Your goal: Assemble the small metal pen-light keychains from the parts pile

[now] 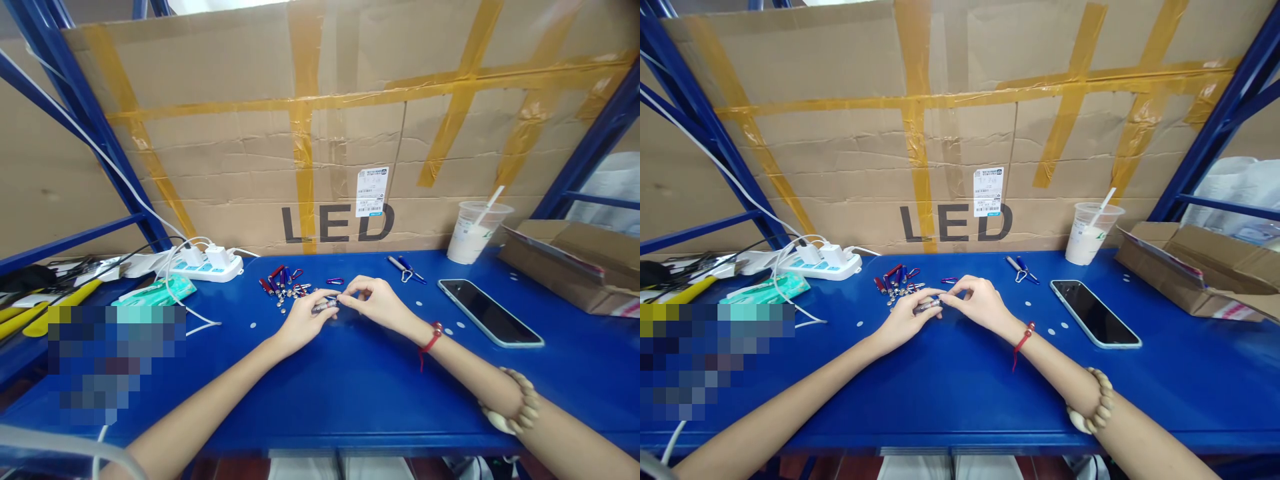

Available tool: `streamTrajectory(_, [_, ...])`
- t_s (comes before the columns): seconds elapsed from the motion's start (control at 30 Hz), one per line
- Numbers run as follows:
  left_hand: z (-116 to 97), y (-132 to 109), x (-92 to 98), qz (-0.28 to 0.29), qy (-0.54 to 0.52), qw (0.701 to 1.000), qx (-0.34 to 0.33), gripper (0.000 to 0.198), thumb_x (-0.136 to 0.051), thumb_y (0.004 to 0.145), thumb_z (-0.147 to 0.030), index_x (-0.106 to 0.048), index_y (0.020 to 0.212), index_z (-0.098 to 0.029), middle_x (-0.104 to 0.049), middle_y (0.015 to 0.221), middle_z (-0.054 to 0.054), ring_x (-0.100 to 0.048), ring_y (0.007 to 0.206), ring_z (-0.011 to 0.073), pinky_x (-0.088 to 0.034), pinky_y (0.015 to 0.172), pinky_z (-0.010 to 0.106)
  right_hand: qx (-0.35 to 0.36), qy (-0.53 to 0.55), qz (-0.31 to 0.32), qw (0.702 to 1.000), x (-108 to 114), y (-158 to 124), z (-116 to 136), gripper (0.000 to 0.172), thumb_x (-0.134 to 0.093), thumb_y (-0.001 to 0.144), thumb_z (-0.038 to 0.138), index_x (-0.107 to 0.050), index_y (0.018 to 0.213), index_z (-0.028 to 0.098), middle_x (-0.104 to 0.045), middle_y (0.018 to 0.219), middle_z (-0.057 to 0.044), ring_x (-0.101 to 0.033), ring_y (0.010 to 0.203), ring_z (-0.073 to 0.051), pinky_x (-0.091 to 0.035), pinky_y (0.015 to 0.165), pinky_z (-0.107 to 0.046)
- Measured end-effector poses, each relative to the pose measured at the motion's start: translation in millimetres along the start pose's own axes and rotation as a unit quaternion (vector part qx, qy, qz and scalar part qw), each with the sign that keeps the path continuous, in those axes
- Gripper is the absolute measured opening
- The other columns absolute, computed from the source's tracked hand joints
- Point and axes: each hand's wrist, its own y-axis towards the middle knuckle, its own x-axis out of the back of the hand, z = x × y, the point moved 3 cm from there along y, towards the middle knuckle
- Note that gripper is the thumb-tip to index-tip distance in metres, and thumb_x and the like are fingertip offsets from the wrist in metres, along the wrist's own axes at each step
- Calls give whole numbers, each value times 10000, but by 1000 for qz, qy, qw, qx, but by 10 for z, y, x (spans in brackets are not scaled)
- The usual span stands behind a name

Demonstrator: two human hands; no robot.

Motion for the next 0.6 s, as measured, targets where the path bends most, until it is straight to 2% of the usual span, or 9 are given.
streamTrajectory(0.13, [7, 29, 103, -68, 4, 998, 15, 234, -522, 819, -307, -625, 922, -124, -664, 730, 45, -629, 720, 152, -477, 717, 257, 3, -77, -65, 995, 94, 14, -35, 260, -565, 805, 433, -683, 806, 201, -650, 863, -32, -538, 559, -100, -420, 567, -250])
streamTrajectory(0.2, [32, 46, 165, -102, -3, 994, 26, 274, -501, 829, -376, -618, 823, -128, -647, 704, 41, -608, 710, 150, -455, 711, 256, 13, -125, -63, 990, 102, 16, -71, 253, -560, 814, 434, -678, 893, 224, -642, 891, -28, -556, 588, -108, -427, 579, -254])
streamTrajectory(0.3, [83, 66, 212, -114, -43, 991, 47, 349, -448, 844, -459, -583, 780, -143, -614, 647, 20, -572, 639, 133, -428, 651, 241, 62, -169, -3, 984, 29, 6, -125, 324, -525, 840, 444, -629, 1082, 257, -623, 1005, -48, -595, 773, -161, -460, 662, -281])
streamTrajectory(0.4, [111, 71, 206, -105, -65, 990, 62, 382, -427, 840, -513, -540, 746, -160, -583, 598, 1, -502, 533, 105, -380, 546, 221, 120, -188, 72, 972, -89, -23, -158, 426, -489, 859, 463, -549, 1218, 242, -561, 1175, -84, -525, 1041, -235, -439, 849, -380])
streamTrajectory(0.5, [97, 63, 175, -95, -67, 991, 62, 401, -424, 831, -539, -481, 682, -171, -567, 576, -10, -427, 464, 84, -330, 480, 213, 129, -189, 117, 966, -161, -40, -175, 421, -466, 872, 471, -555, 1205, 231, -545, 1204, -93, -483, 1104, -249, -401, 904, -428])
streamTrajectory(0.6, [86, 56, 159, -101, -84, 989, 71, 401, -418, 827, -554, -445, 681, -181, -556, 549, -21, -403, 437, 78, -314, 462, 213, 127, -186, 115, 967, -157, -34, -165, 313, -487, 873, 432, -622, 1081, 241, -579, 1128, -77, -504, 1061, -230, -398, 893, -416])
